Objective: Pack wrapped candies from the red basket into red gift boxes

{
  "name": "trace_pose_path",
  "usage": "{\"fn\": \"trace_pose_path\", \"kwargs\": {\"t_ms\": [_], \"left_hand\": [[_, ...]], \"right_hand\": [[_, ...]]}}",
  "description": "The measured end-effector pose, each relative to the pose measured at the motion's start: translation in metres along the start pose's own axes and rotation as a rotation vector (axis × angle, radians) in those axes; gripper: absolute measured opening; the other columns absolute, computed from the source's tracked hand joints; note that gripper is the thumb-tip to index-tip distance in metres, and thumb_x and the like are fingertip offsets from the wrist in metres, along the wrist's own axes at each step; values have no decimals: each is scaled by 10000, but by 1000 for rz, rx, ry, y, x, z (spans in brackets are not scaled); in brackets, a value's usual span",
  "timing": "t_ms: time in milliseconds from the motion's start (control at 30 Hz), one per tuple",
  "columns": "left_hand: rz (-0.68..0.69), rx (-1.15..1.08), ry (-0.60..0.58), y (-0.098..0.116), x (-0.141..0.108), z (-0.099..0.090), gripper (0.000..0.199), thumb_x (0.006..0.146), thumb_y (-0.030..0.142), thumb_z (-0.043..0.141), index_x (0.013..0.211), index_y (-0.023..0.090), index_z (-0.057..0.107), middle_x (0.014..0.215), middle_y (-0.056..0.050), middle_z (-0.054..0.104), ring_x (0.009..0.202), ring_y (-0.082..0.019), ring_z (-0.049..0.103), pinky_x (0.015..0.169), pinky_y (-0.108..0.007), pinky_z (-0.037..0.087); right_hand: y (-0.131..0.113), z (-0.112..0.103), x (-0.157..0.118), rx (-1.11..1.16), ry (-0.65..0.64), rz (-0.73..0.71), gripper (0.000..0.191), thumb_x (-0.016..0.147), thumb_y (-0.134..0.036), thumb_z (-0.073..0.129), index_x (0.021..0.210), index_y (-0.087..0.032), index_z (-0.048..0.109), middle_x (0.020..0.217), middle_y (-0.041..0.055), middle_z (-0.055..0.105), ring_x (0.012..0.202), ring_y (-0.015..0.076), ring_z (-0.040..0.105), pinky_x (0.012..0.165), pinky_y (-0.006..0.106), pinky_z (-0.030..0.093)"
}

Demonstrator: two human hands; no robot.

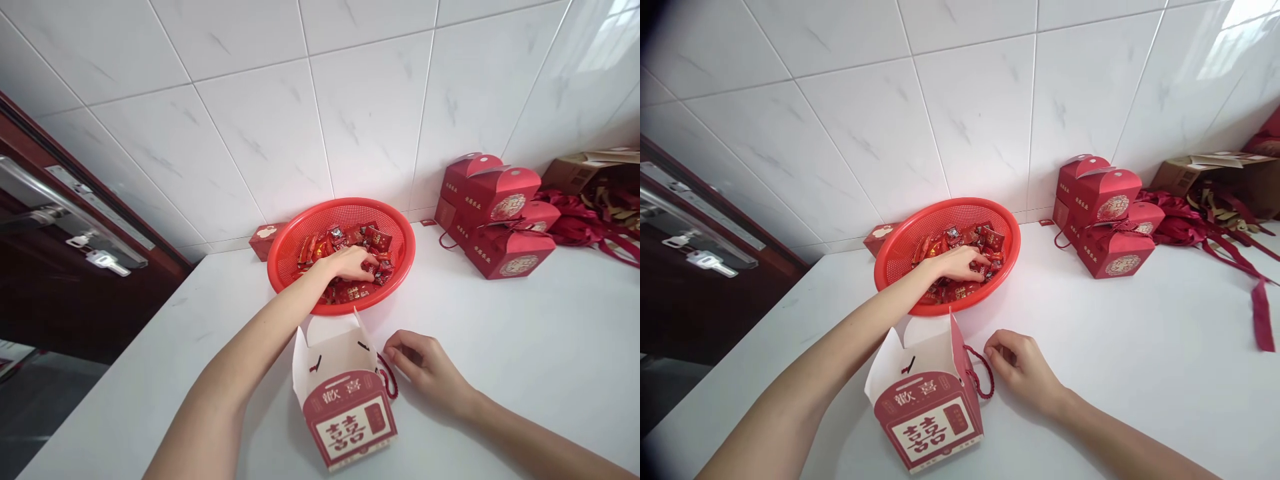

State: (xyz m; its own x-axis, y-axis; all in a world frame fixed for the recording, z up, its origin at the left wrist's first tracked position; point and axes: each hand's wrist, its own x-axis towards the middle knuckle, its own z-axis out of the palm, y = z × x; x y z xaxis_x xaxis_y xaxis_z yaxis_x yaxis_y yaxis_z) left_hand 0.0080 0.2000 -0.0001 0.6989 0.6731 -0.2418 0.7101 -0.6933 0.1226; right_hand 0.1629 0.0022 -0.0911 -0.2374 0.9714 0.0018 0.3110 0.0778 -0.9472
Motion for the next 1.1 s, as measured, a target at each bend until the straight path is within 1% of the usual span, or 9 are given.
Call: {"fn": "trace_pose_path", "kwargs": {"t_ms": [100, 200, 433, 533, 667, 867, 933, 1000, 1100], "left_hand": [[18, -43, -79, 0, 2, 1, 689, 744, 612, 655, 1367, 323, 605, 1319, -71, 621, 1215, -323, 579, 994, -358, 453], [12, 10, -145, 5, 4, -1, 723, 714, 595, 684, 1385, 345, 581, 1327, -64, 627, 1214, -329, 581, 1004, -368, 444], [4, 86, -131, 24, 1, -9, 393, 790, 446, 643, 1159, 322, 697, 1053, -27, 746, 955, -255, 689, 808, -288, 492], [-84, 118, -142, 21, -1, -17, 370, 754, 425, 671, 1094, 288, 721, 1041, -54, 748, 953, -269, 685, 792, -299, 490], [-213, 130, -154, 12, -7, -35, 379, 709, 424, 672, 1030, 230, 733, 981, -89, 747, 898, -278, 680, 700, -312, 493], [-311, 131, -332, 24, -19, -53, 207, 573, 353, 721, 665, 167, 731, 719, -115, 719, 714, -300, 665, 624, -354, 491], [-316, 99, -403, 32, -22, -52, 131, 543, 277, 717, 643, 194, 739, 691, -90, 722, 689, -289, 662, 644, -360, 499], [-313, 55, -448, 38, -24, -49, 201, 526, 199, 693, 708, 243, 766, 734, -54, 745, 695, -273, 666, 673, -359, 506], [-326, 14, -450, 44, -26, -42, 337, 504, 109, 654, 767, 281, 776, 814, -34, 767, 730, -270, 678, 707, -356, 511]], "right_hand": [[-1, 0, 0, 14, 8, -7, 234, 905, -325, 490, 754, -198, 616, 650, -10, 578, 593, 130, 461, 550, 249, 367], [-3, 1, 1, 34, 4, -7, 217, 892, -303, 490, 746, -196, 609, 649, -15, 559, 599, 128, 441, 556, 251, 351], [-5, 1, 4, 65, -7, -13, 198, 867, -294, 491, 726, -194, 586, 629, -23, 523, 600, 129, 421, 562, 256, 332], [-4, 1, 4, 68, -4, -31, 184, 857, -281, 491, 718, -195, 574, 621, -29, 505, 595, 127, 407, 560, 256, 322], [-2, 1, 5, 67, -8, -45, 179, 850, -273, 483, 713, -193, 567, 618, -31, 497, 593, 124, 395, 563, 256, 311], [-2, 2, 8, 78, -3, -57, 164, 822, -268, 486, 704, -193, 571, 596, -33, 492, 573, 122, 391, 548, 258, 295], [-2, 1, 9, 72, -9, -71, 158, 814, -266, 482, 703, -194, 568, 592, -34, 486, 570, 122, 387, 548, 260, 290], [-2, 1, 10, 67, -14, -83, 146, 804, -255, 474, 703, -195, 562, 601, -32, 494, 571, 121, 390, 552, 259, 290], [-1, 1, 10, 64, -16, -96, 128, 786, -231, 463, 704, -198, 556, 614, -28, 512, 574, 122, 403, 554, 257, 293]]}}
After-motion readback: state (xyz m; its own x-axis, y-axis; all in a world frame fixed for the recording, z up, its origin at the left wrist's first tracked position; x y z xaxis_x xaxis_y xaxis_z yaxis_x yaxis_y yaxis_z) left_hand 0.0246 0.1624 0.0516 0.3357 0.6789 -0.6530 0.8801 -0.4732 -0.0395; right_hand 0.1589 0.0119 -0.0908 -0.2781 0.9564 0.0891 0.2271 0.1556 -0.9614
